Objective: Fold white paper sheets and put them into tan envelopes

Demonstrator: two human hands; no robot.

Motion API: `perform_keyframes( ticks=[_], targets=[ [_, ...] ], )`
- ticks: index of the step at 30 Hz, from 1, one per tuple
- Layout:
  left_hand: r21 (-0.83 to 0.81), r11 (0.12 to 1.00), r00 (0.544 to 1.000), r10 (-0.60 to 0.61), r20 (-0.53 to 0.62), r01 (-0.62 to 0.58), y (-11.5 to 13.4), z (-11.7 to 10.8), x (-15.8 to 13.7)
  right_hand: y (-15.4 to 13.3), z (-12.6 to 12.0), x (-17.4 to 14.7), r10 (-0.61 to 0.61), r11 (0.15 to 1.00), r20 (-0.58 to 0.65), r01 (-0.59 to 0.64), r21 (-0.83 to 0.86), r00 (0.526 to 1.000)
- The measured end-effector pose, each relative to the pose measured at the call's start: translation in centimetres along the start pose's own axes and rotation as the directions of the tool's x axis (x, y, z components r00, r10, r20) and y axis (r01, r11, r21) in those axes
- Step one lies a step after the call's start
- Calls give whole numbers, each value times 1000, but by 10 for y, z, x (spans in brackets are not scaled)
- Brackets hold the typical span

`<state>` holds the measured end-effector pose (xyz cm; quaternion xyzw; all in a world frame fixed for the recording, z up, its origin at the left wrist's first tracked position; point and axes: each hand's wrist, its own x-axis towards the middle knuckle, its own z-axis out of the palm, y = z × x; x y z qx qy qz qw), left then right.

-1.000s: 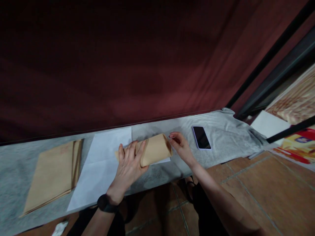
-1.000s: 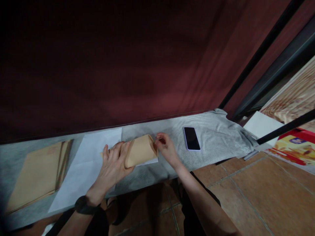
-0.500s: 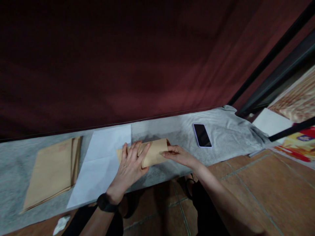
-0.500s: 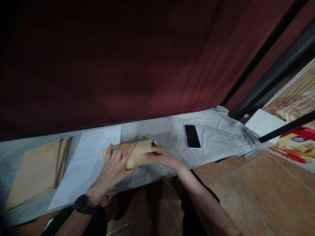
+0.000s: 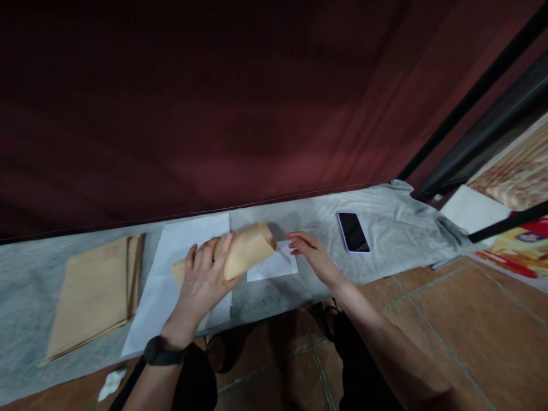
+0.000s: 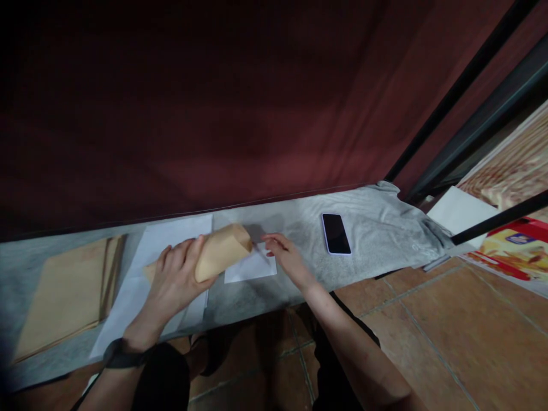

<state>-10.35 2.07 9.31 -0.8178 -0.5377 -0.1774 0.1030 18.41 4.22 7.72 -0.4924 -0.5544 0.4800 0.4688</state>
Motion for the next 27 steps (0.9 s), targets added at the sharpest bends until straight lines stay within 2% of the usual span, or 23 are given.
perform_keyframes(
  ticks=[2, 5, 8, 10, 12, 15, 21, 23, 25, 27],
  targets=[
    [16, 997, 997, -74, -14, 74, -19, 1, -3, 10, -2, 2, 40, 954, -69, -58, -295, 997],
    [11, 994, 994, -106, 14, 106, -39, 3, -9, 20, 3, -2, 103, 720, -19, -88, -688, 995],
    [-18, 997, 992, -72, 100, 74, -46, 7, -13, 21, 16, -7, 168, 532, -27, -114, -839, 985],
    [-35, 997, 989, -61, 138, 66, -47, 9, -15, 21, 24, -8, 191, 470, -59, -144, -871, 980],
    [-40, 997, 984, -63, 166, 70, -48, 12, -18, 22, 28, -7, 199, 448, -80, -163, -879, 977],
    [-47, 996, 976, -70, 204, 81, -50, 16, -21, 29, 28, -4, 174, 461, -98, -169, -871, 980],
    [-65, 992, 965, -90, 248, 109, -53, 20, -26, 43, 25, -1, 122, 561, -114, -164, -811, 986],
    [-71, 990, 960, -98, 261, 121, -53, 20, -27, 45, 23, 2, 127, 625, -102, -159, -764, 987],
    [-76, 989, 956, -104, 274, 129, -53, 21, -27, 46, 19, 8, 125, 725, -83, -148, -672, 989],
    [-83, 987, 953, -106, 283, 135, -53, 21, -27, 45, 10, 15, 73, 831, -102, -117, -544, 992]
  ],
)
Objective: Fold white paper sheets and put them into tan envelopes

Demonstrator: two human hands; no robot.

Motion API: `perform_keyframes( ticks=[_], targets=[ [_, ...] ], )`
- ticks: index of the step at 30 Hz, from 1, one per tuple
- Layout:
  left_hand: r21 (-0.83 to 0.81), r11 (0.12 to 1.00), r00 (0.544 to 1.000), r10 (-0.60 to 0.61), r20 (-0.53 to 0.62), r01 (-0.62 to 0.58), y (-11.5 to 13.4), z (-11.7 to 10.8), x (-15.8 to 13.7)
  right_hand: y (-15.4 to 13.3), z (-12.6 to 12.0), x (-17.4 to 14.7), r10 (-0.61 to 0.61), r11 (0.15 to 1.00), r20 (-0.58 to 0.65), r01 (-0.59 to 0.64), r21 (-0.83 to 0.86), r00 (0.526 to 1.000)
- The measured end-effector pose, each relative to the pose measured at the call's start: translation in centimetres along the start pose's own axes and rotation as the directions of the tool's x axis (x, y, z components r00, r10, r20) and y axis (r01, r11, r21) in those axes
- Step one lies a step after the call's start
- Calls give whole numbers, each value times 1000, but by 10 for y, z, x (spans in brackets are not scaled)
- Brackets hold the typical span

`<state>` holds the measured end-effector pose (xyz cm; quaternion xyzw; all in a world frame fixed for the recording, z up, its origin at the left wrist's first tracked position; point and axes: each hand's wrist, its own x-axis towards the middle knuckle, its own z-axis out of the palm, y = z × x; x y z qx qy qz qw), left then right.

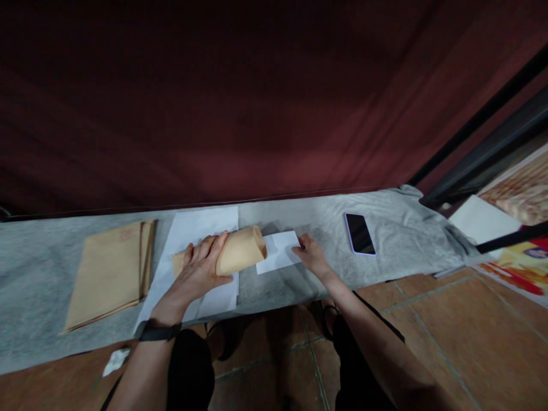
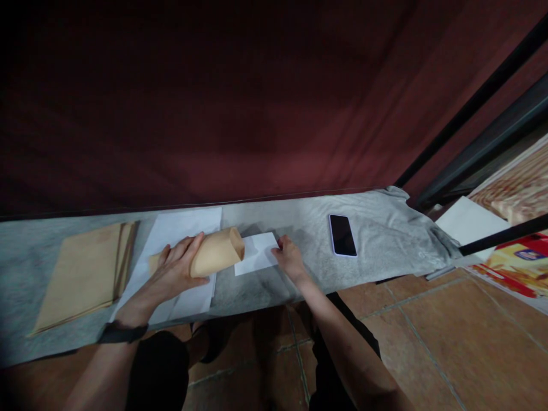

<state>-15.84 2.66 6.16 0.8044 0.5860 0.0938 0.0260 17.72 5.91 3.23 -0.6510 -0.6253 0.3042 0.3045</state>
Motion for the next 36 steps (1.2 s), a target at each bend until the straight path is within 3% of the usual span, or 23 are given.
perform_keyframes(
  ticks=[4, 6, 11, 16, 21, 29, 33, 36],
  targets=[
    [-14, 1000, 1000, -10, 2, 10, 1, 0, 1, 4, -22, 16, -30, 926, -305, 141, 350, 952],
    [-23, 1000, 1000, -14, -3, 14, 2, 0, 2, 3, -28, 18, -5, 864, -370, 190, 465, 929],
    [-43, 999, 999, -11, -35, 9, 3, 1, 5, -1, -20, 13, -63, 784, -228, 189, 591, 972],
    [-19, 1000, 999, -15, -50, 15, 4, 2, 8, 3, -18, 16, -132, 822, -125, 179, 541, 983],
    [12, 999, 994, 38, -106, -36, 7, 1, 9, 12, -29, 20, -129, 858, -14, 119, 500, 992],
    [42, 994, 977, 109, -183, -103, 13, 2, 13, 14, -35, 19, -86, 867, 34, 58, 494, 996],
    [18, 987, 972, 161, -170, -160, 29, 3, 16, 2, -19, 9, -84, 847, 64, 37, 530, 994],
    [12, 981, 966, 194, -168, -195, 45, 5, 19, -10, -1, 0, -119, 808, -40, 120, 577, 992]
  ],
)
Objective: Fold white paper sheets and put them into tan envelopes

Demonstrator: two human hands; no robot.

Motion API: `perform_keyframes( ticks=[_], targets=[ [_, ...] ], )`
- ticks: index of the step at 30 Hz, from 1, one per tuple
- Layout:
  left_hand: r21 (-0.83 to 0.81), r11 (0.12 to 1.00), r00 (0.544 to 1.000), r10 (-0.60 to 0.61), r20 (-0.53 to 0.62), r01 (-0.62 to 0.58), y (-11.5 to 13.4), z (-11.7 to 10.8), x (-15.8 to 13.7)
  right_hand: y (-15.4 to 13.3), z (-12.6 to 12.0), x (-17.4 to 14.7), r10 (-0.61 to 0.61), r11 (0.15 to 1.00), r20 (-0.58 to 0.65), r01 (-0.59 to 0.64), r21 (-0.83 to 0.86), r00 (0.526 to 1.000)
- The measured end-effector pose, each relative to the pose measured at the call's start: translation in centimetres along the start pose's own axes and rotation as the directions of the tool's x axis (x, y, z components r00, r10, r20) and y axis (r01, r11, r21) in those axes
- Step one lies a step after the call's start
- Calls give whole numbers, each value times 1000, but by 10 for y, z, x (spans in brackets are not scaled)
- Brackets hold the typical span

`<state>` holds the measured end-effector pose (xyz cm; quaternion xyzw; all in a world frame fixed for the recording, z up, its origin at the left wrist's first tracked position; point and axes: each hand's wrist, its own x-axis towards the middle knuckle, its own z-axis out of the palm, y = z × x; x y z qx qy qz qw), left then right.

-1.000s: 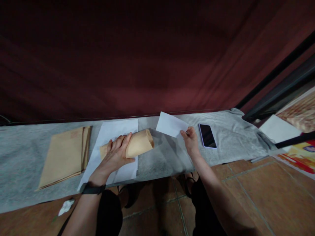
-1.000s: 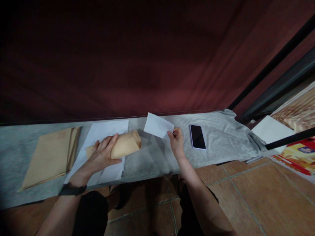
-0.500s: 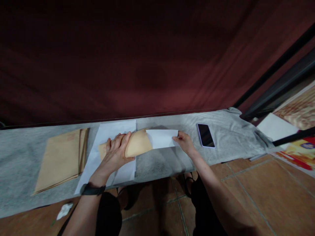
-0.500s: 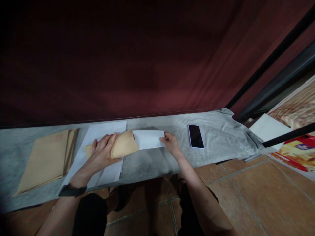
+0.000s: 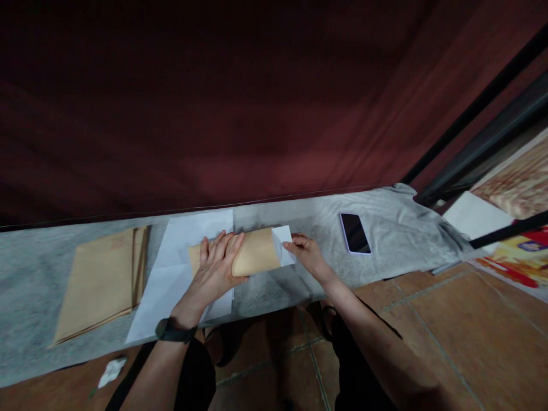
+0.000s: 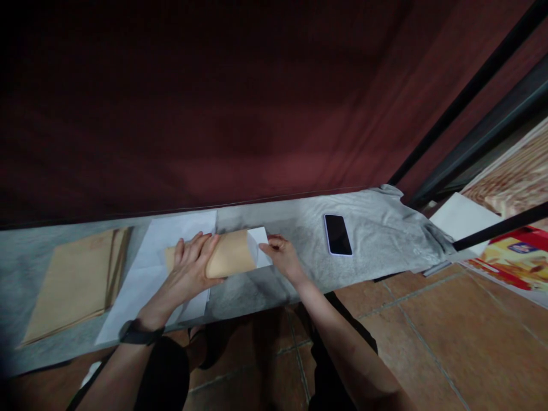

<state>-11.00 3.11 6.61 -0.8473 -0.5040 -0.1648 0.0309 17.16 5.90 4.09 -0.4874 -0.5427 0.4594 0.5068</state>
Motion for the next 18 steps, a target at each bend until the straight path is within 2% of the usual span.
perform_keyframes(
  ticks=[3, 7, 12, 18],
  targets=[
    [-6, 1000, 1000, 26, 5, -26, 11, 2, 5, 0, 15, -4, -42, 998, 0, 42, 54, 999],
    [-10, 999, 999, 43, 17, -42, 18, 4, 10, 2, 21, -6, 69, 995, 80, -74, 61, 994],
    [-15, 998, 998, 56, 33, -56, 20, 5, 12, 6, 22, -6, 152, 986, 64, -155, 54, 986],
    [-13, 997, 997, 70, 41, -70, 20, 5, 13, 5, 22, -7, 58, 989, 12, -60, 136, 998]
  ],
)
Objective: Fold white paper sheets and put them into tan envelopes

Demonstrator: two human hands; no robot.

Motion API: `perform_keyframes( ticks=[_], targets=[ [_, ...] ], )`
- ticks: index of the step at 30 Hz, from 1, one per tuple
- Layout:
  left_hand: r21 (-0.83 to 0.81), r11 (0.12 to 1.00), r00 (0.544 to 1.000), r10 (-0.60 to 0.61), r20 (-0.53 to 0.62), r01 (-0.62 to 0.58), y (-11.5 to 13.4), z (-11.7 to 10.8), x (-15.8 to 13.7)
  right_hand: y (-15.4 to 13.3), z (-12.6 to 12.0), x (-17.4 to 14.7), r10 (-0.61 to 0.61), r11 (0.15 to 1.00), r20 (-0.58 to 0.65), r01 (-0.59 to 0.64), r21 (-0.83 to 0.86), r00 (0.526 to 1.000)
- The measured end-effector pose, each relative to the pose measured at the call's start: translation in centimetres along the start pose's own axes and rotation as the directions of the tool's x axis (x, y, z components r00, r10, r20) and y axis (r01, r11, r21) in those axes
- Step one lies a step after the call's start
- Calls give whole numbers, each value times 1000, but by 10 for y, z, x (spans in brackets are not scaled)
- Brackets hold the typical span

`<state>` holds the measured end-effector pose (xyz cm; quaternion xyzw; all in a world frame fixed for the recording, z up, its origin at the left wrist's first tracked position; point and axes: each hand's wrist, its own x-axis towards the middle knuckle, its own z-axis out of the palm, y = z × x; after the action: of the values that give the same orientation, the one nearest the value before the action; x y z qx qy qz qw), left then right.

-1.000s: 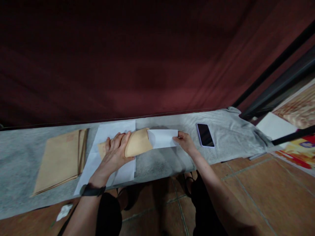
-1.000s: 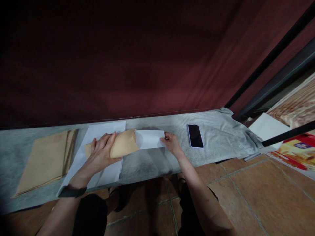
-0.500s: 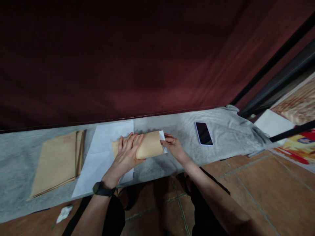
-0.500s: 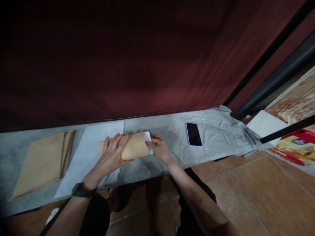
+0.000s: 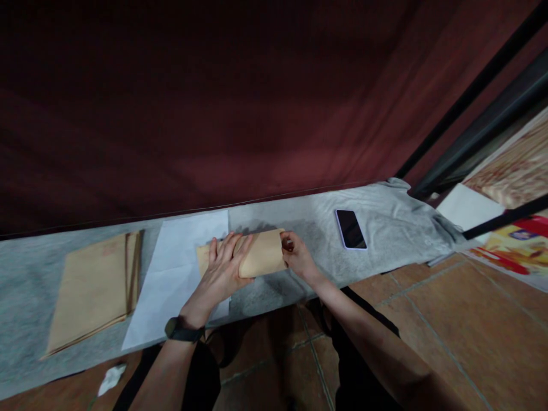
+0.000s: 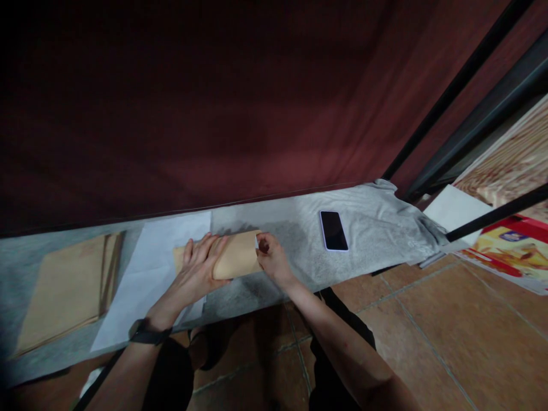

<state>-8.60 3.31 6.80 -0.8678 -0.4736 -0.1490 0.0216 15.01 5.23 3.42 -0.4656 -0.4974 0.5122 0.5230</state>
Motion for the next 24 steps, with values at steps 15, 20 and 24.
perform_keyframes(
  ticks=[15, 20, 24],
  targets=[
    [-165, 980, 979, -139, -146, 114, 34, 8, 21, -15, -24, 4, 236, 947, -145, -194, 257, 961],
    [-668, 672, 810, -559, -175, 320, 58, 27, 25, -9, -19, 1, 225, 941, -209, -157, 300, 952],
    [-927, -100, 668, -666, 332, 361, 70, 34, 30, -4, -10, -7, 231, 933, -215, -153, 326, 949]
  ],
)
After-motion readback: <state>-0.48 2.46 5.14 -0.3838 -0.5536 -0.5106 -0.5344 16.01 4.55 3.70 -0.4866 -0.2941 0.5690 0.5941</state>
